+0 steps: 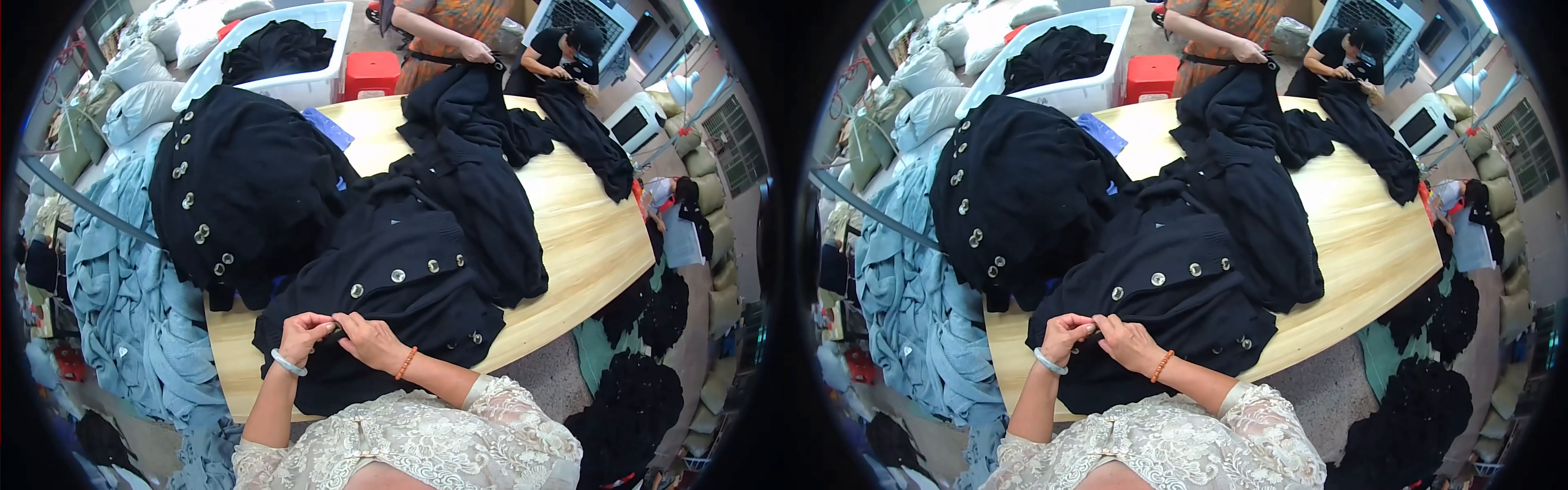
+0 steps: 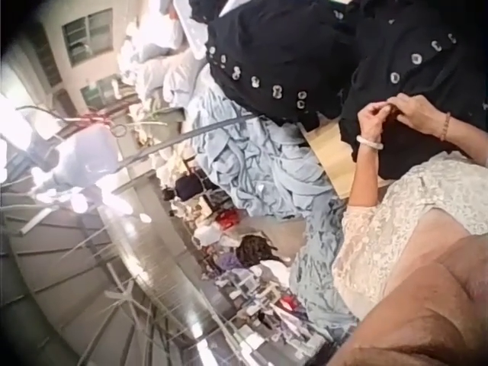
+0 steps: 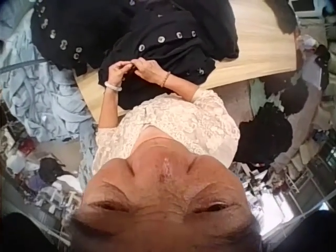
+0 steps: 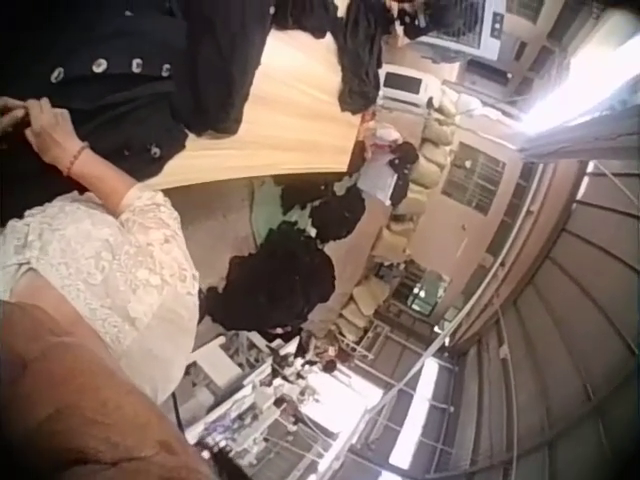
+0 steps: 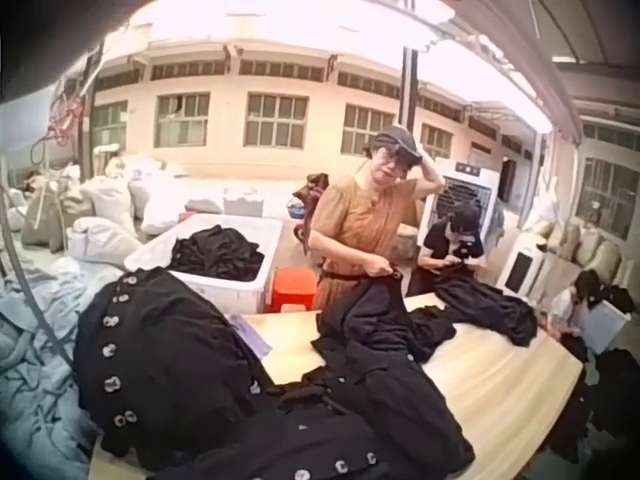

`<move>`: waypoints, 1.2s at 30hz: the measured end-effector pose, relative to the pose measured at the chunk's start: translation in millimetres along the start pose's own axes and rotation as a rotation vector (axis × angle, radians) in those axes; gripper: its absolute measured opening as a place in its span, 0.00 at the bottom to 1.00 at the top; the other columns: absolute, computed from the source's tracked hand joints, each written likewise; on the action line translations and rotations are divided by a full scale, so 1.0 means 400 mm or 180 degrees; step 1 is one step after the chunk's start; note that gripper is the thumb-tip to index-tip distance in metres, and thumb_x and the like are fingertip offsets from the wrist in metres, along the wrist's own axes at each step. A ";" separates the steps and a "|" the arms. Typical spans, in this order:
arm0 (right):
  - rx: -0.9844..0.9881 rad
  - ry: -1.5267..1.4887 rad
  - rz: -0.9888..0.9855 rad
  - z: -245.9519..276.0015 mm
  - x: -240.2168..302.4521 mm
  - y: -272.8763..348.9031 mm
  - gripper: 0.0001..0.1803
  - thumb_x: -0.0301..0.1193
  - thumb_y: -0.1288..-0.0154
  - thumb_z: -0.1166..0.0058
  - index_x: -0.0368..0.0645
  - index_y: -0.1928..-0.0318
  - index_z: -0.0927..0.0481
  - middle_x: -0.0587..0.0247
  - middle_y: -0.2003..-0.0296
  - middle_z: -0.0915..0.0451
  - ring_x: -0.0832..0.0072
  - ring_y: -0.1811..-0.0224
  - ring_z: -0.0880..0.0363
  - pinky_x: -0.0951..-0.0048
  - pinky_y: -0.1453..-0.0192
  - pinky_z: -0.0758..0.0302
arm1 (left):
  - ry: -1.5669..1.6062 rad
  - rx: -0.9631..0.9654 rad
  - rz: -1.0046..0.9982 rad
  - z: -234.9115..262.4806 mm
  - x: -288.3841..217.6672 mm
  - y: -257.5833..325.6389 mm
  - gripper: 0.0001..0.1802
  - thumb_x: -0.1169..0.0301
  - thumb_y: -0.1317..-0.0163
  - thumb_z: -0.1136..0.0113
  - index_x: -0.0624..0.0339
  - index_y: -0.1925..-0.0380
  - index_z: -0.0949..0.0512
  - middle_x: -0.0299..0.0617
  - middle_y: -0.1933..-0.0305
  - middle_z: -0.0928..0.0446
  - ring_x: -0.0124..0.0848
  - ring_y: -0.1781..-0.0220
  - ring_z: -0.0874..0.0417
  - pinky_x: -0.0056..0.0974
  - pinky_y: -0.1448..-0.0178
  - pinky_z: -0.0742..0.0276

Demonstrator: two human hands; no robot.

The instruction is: Inspecting and buttoning black garments with metal grommets on a factory work table.

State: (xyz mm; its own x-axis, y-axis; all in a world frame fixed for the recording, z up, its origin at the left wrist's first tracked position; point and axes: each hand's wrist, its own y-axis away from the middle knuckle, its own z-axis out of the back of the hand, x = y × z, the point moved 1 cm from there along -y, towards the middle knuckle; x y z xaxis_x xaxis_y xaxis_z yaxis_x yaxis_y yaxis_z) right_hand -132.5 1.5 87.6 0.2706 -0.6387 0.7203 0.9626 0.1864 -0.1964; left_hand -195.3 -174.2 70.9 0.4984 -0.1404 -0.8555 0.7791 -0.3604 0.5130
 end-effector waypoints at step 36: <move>0.0967 0.0060 -0.0134 0.135 -0.036 0.067 0.08 0.30 0.39 0.39 0.41 0.61 0.20 0.60 0.65 0.23 0.58 0.70 0.20 0.61 0.66 0.23 | -0.1537 0.0209 -0.0405 0.041 -0.028 0.168 0.11 0.68 0.45 0.29 0.64 0.74 0.20 0.36 0.78 0.20 0.19 0.75 0.24 0.28 0.70 0.30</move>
State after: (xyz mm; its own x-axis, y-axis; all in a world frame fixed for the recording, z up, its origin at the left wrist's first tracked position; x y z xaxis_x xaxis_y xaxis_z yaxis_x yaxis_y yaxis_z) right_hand -111.0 56.0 108.1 0.2335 -0.6638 0.7105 0.9271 0.3724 0.0432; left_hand -154.9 -211.9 114.0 0.1562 -0.4966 -0.8538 0.7889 -0.4574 0.4104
